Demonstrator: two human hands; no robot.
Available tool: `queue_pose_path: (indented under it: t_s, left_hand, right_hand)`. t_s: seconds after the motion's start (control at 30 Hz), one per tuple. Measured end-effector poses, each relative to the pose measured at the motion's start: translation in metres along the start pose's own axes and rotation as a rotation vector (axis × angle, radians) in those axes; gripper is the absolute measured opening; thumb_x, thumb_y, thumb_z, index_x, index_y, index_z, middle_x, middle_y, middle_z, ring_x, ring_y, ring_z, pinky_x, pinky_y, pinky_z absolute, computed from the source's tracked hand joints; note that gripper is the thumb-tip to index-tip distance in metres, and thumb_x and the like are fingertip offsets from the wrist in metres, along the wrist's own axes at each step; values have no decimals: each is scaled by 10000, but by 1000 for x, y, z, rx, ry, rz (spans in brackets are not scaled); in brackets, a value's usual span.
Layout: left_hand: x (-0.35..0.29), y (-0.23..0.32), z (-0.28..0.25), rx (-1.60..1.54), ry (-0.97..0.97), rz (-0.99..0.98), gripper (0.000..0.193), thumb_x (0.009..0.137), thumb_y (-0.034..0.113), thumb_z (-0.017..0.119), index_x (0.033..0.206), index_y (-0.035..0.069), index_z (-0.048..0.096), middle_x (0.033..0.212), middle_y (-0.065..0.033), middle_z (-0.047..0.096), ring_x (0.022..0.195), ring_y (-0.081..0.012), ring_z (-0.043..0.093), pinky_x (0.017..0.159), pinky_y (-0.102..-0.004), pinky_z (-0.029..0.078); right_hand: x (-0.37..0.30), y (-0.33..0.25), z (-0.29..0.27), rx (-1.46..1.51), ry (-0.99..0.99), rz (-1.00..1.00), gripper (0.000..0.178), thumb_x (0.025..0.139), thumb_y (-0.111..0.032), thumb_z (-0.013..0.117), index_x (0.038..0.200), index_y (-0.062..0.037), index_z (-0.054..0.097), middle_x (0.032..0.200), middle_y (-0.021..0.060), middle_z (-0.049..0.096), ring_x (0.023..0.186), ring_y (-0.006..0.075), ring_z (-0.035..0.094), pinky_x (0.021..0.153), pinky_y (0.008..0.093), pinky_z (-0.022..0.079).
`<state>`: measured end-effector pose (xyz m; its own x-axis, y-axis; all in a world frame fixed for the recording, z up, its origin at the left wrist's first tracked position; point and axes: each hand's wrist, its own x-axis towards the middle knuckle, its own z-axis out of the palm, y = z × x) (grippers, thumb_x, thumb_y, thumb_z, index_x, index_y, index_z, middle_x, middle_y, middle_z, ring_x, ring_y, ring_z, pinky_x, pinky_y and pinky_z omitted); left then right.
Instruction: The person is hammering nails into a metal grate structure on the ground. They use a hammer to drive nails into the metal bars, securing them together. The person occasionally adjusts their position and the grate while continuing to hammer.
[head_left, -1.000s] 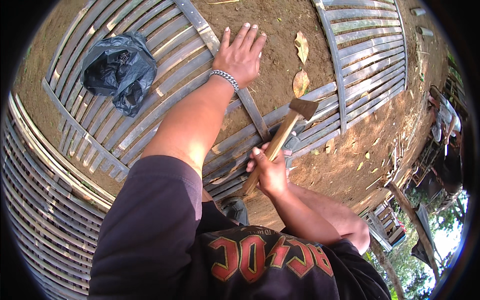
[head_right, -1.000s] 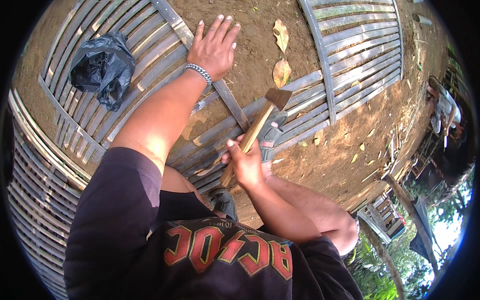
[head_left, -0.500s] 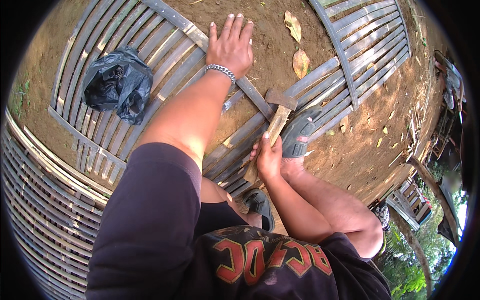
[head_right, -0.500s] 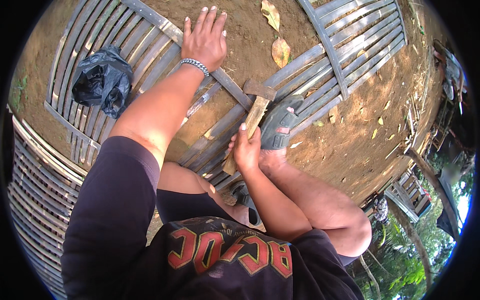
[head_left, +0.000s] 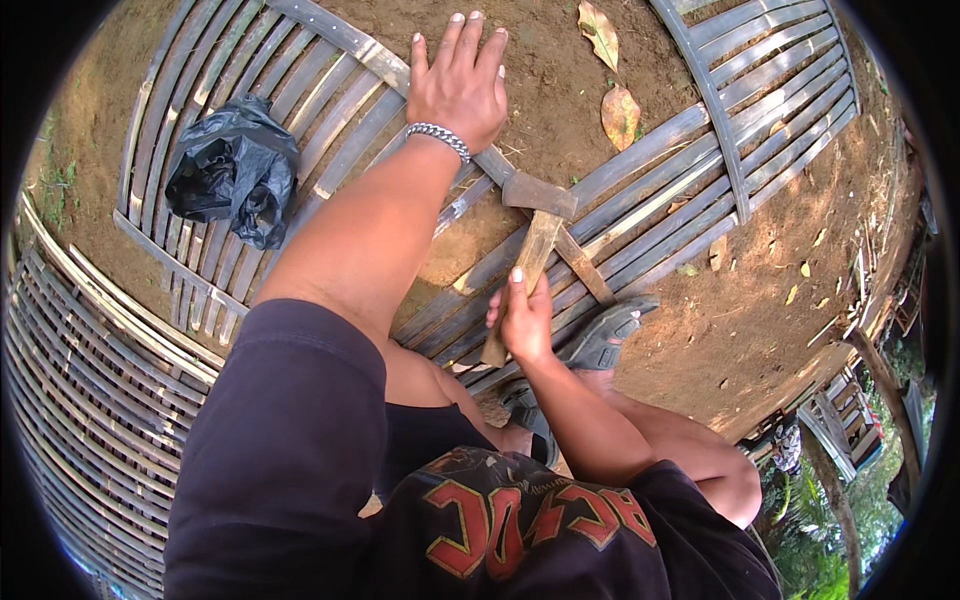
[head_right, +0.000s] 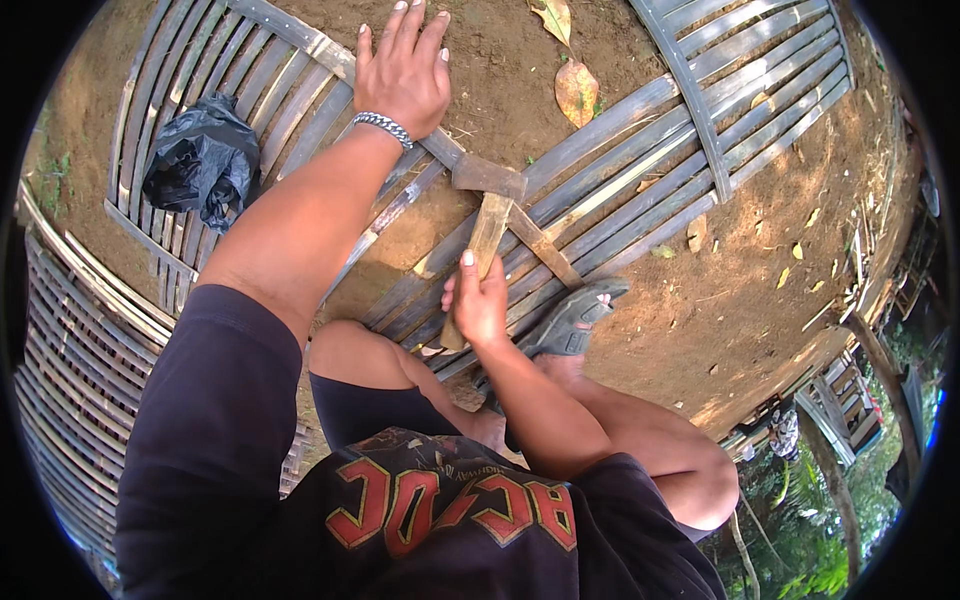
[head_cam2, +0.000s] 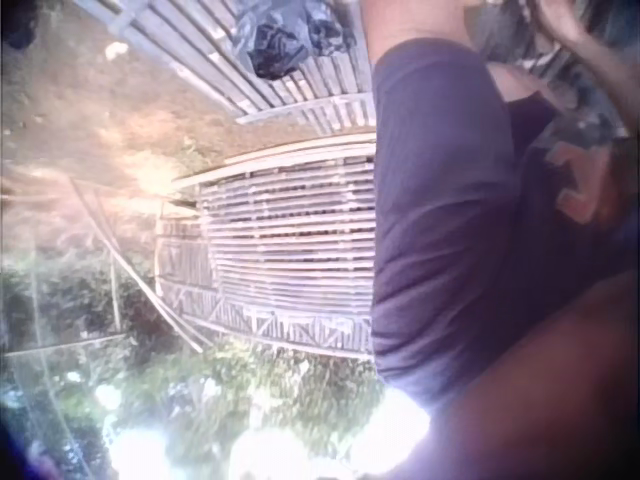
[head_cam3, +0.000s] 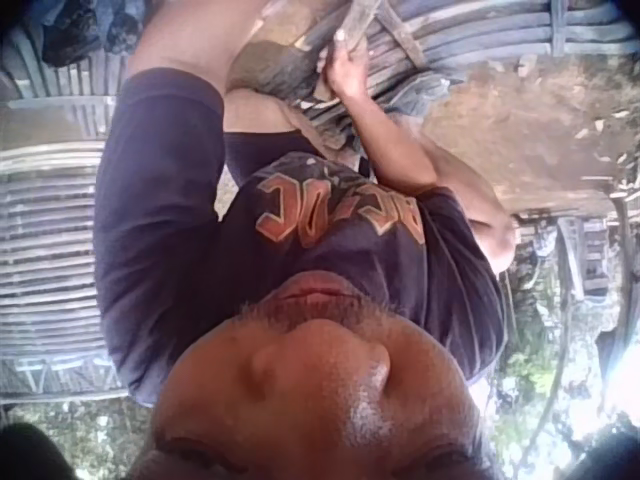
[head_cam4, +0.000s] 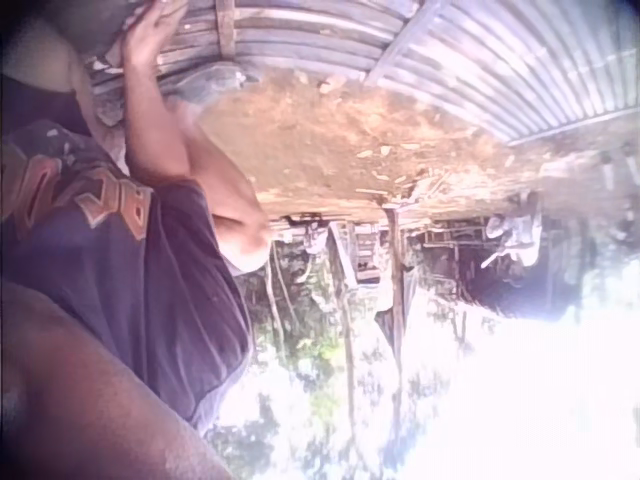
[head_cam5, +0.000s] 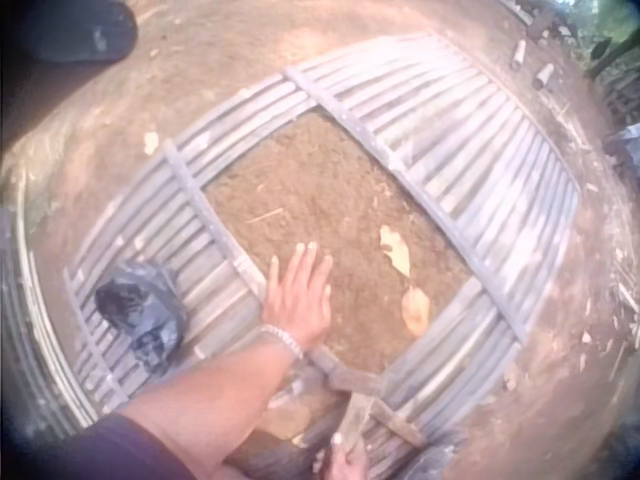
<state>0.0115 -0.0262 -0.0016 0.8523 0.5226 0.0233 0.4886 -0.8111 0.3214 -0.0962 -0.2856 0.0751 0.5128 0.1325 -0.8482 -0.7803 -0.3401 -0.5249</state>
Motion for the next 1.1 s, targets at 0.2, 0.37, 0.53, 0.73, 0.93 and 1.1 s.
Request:
queue_pose_path:
  t_s: [0.2,0.37,0.53,0.73,0.93,1.1]
  left_hand:
    - [2,6,-7,1,-28,-20,509,1005,260,522,1488,98,518,1632,-138,390,1545,-302,293,1259,-582,191]
    - [3,9,-5,-50,35,-18,493,1002,238,517,1471,86,531,1601,-141,436,1525,-305,333,1252,-583,203]
    - [0,7,-2,-46,80,2,497,994,232,530,1468,83,534,1583,-145,458,1519,-307,344,1251,-582,206]
    - [0,7,-2,-76,93,7,502,986,222,539,1467,79,533,1569,-149,473,1511,-313,357,1248,-584,212]
    - [0,5,0,-66,98,3,502,989,223,533,1468,73,530,1575,-153,466,1514,-314,351,1250,-578,212]
    - [3,7,-7,-94,57,-2,504,992,229,527,1470,70,529,1578,-158,460,1515,-318,346,1252,-579,210]
  right_hand:
    - [4,2,-7,265,90,-135,296,1106,-352,510,1103,-62,452,728,67,568,551,146,550,502,307,492]
    - [11,-6,3,13,-69,24,283,1106,-333,514,1089,-59,447,722,62,565,530,149,545,487,300,479]
    - [12,-1,-9,116,12,-87,270,1109,-319,509,1111,-56,447,727,69,569,536,151,553,486,302,481]
    - [15,2,-19,48,-110,-82,295,1111,-337,497,1080,-47,452,737,67,577,551,152,559,505,301,492]
    - [10,4,7,72,-132,14,294,1109,-348,504,1103,-59,449,713,77,565,541,158,555,490,316,491]
    - [1,16,4,245,-68,-78,304,1119,-359,471,1084,-59,439,758,89,584,563,160,563,527,314,501]
